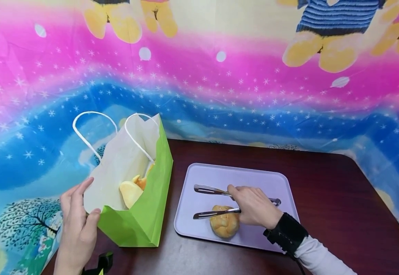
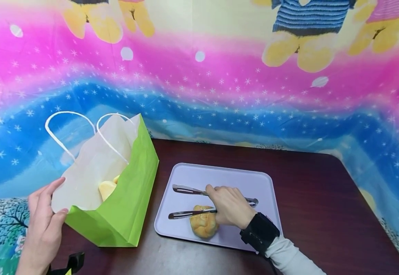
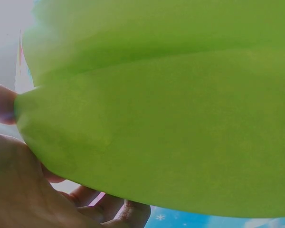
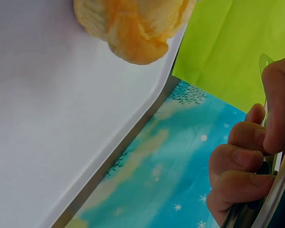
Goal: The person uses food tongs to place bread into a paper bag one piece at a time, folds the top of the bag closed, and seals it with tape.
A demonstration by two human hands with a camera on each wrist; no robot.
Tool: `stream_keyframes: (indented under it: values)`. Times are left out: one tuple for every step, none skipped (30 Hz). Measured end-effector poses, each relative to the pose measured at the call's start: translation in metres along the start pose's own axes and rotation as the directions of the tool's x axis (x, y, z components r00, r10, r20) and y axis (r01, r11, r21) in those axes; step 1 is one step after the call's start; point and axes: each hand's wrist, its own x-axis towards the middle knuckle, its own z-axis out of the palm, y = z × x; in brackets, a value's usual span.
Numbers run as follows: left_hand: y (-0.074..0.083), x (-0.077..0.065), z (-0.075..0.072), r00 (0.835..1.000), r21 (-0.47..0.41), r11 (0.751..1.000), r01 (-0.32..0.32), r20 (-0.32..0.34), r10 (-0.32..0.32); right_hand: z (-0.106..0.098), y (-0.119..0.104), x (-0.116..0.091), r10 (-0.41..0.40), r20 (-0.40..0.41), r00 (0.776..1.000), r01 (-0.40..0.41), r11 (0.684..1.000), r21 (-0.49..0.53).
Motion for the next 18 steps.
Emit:
stream_keyframes:
  values:
    - [0.001,0.000,0.000,1.000,0.004,1.000,0.002,0.001,-0.002,0.001,0.001,-0.001,0.003,0.003,1.000,-0.003,1.000,0.004]
    - [0.001,0.000,0.000,1.000,0.010,1.000,0.006,0.002,-0.006,0.001,0.001,-0.001,0.006,0.007,1.000,-0.006,1.000,0.006]
    - [0.002,0.000,0.000,1.000,0.017,1.000,0.008,0.001,-0.008,0.001,0.002,-0.002,0.008,0.010,1.000,-0.008,1.000,0.008]
    - [0.002,0.000,0.001,1.000,0.021,1.000,0.010,0.002,-0.010,0.002,0.002,-0.003,0.009,0.012,1.000,-0.009,1.000,0.008]
    - [0.002,0.000,0.001,1.000,0.023,1.000,0.011,0.003,-0.011,0.002,0.003,-0.003,0.010,0.014,1.000,-0.010,1.000,0.011]
    - [0.003,0.001,0.000,1.000,0.024,1.000,0.011,0.004,-0.011,0.002,0.003,-0.004,0.011,0.018,1.000,-0.012,1.000,0.014]
    - [0.003,0.000,0.000,1.000,0.026,1.000,0.009,0.004,-0.009,0.002,0.003,-0.005,0.014,0.023,1.000,-0.014,1.000,0.014]
    - [0.003,0.000,0.000,1.000,0.024,1.000,0.007,0.004,-0.007,0.002,0.004,-0.007,0.015,0.026,1.000,-0.015,1.000,0.012]
    - [0.003,0.000,0.001,1.000,0.023,1.000,0.004,0.005,-0.004,0.003,0.004,-0.008,0.018,0.031,0.999,-0.018,1.000,0.012]
    - [0.003,0.000,0.000,1.000,0.016,1.000,0.003,0.006,-0.004,0.003,0.005,-0.009,0.021,0.037,0.999,-0.022,1.000,0.013]
    - [0.003,0.000,0.000,1.000,0.016,1.000,0.004,0.007,-0.004,0.004,0.005,-0.011,0.025,0.044,0.999,-0.026,1.000,0.013]
    - [0.003,0.000,0.000,1.000,0.013,1.000,0.006,0.007,-0.006,0.004,0.005,-0.012,0.031,0.050,0.998,-0.031,0.999,0.006]
    - [0.003,0.000,0.000,1.000,0.012,1.000,0.008,0.008,-0.008,0.004,0.006,-0.014,0.038,0.056,0.998,-0.038,0.999,0.001]
    - [0.003,0.000,0.000,1.000,0.012,1.000,0.011,0.009,-0.011,0.005,0.006,-0.016,0.045,0.060,0.997,-0.045,0.999,-0.002]
    - [0.003,0.000,0.000,1.000,0.013,1.000,0.013,0.010,-0.013,0.006,0.007,-0.017,0.051,0.064,0.997,-0.051,0.999,-0.006]
    - [0.003,0.000,0.000,1.000,0.014,1.000,0.017,0.010,-0.018,0.006,0.008,-0.019,0.055,0.067,0.996,-0.054,0.998,-0.012]
    - [0.003,0.000,0.000,1.000,0.020,1.000,0.021,0.011,-0.021,0.007,0.008,-0.021,0.059,0.068,0.996,-0.058,0.998,-0.019]
    - [0.003,0.000,0.000,1.000,0.021,0.999,0.024,0.012,-0.025,0.008,0.009,-0.023,0.062,0.069,0.996,-0.061,0.998,-0.025]
